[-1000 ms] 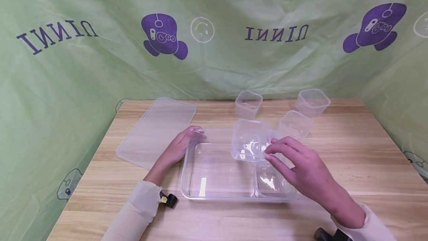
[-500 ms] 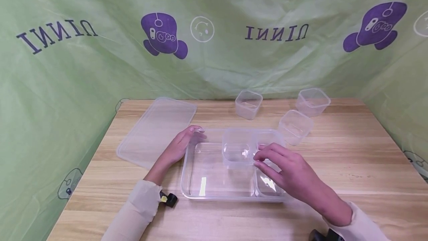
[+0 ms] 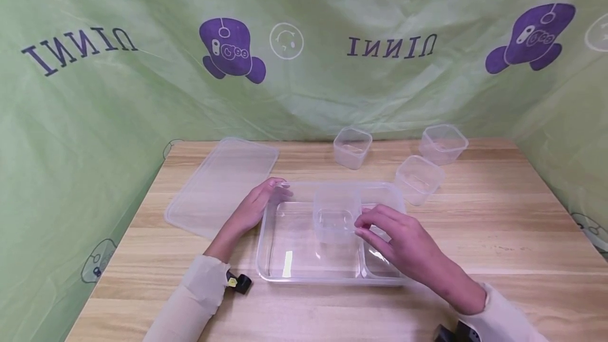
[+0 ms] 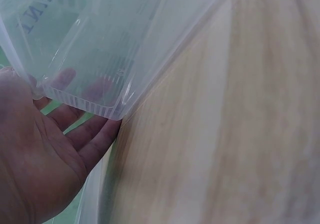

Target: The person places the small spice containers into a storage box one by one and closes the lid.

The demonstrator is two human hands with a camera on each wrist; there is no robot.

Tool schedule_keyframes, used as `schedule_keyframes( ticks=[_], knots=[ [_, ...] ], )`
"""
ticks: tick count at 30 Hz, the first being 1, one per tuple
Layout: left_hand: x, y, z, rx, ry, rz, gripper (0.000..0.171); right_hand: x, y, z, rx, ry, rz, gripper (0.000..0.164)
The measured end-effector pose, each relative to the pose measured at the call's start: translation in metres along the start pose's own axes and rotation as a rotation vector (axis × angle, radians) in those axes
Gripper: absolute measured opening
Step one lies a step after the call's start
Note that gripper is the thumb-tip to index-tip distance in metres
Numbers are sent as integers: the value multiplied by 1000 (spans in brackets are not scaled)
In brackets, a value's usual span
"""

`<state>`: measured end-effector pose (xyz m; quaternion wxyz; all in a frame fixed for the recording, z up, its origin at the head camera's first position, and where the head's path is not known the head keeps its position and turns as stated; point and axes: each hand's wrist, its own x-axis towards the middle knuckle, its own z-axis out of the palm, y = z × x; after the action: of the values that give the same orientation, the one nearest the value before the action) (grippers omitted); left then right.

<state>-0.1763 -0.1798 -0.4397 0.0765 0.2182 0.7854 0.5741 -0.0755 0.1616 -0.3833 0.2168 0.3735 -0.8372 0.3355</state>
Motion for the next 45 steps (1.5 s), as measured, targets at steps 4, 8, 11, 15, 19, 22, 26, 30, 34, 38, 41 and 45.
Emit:
schedule_keyframes(
  ticks=[4,8,11,15,19,22,26,30,34,38,41,45],
  knots=[
    [-1,-1,0,6,-3,-2,48,-2,3,6,4,10,8,27],
    [-1,-1,0,6,-2,-6,48,-2,5,10,-11,10,1,26],
    [-1,-1,0,0,-4,-7,48,-2,6,11,-30,9,-6,26],
    [-1,-1,0,-15,-2,-7,48,-1,8,13,-64,0,-1,31],
    [0,-2,0,-18,-1,-2,48,-1,11,14,-81,-8,4,36],
    [0,-2,0,-12,-2,3,48,-1,12,14,-84,-10,3,36],
    [-1,-1,0,-6,-4,5,49,0,12,15,-90,-8,-7,37],
    [-1,0,-1,-6,-5,4,49,1,13,16,-112,7,-36,36],
    [0,0,-1,-9,-4,5,50,1,14,18,-153,25,-67,30],
    [0,0,0,-14,-3,2,50,2,15,19,-177,13,-69,25],
    [-1,0,-1,-12,-7,0,50,2,16,19,-198,-4,-71,19],
    [-1,0,-1,-16,-10,5,49,2,16,19,-216,-10,-88,9]
  ],
)
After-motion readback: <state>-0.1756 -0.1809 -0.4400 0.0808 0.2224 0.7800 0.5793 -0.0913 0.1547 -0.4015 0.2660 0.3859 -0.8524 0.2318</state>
